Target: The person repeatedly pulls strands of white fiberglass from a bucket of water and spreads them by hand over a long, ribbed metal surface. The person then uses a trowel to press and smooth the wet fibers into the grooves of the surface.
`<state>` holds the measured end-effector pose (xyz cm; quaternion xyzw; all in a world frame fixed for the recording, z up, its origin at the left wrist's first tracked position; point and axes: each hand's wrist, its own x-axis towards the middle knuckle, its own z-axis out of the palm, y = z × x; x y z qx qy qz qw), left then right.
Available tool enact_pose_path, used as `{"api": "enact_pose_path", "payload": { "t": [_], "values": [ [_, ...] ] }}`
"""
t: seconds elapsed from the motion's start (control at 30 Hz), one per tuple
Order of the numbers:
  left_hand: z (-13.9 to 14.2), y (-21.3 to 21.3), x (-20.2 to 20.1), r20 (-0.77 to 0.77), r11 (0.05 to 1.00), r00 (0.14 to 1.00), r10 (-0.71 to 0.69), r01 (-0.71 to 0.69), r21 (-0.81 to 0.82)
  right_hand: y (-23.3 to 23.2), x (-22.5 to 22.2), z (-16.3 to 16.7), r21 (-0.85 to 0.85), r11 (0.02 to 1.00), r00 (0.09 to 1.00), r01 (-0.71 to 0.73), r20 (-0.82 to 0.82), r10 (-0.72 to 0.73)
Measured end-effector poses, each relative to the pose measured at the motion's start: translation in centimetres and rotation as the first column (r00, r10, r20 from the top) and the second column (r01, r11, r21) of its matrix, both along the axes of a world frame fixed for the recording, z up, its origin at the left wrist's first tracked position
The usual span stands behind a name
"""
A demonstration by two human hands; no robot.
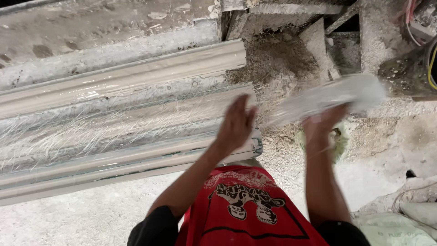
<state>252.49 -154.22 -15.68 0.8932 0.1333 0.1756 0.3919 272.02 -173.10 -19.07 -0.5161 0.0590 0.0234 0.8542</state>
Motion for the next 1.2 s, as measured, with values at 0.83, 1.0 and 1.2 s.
{"api": "enact_pose_path", "payload": {
  "t": [0.83, 1.0, 1.2],
  "values": [
    [2.3, 0.3, -3.9, 0.016, 0.952, 0.999, 0.042, -0.035, -0.305, 7.9, -5.0, 1.9, 0.132, 0.949, 0.954, -0.286, 0.130, 0.270],
    [1.9, 8.1, -11.4, 0.043, 0.940, 0.952, 0.302, -0.305, 0.153, 10.0, -1.1, 4.7, 0.068, 0.927, 0.899, -0.369, 0.280, 0.338],
    [-1.4, 20.0, -20.8, 0.089, 0.696, 0.889, 0.450, -0.411, 0.589, 12.9, 3.6, 5.9, 0.052, 0.928, 0.856, -0.369, 0.409, 0.318]
  ]
}}
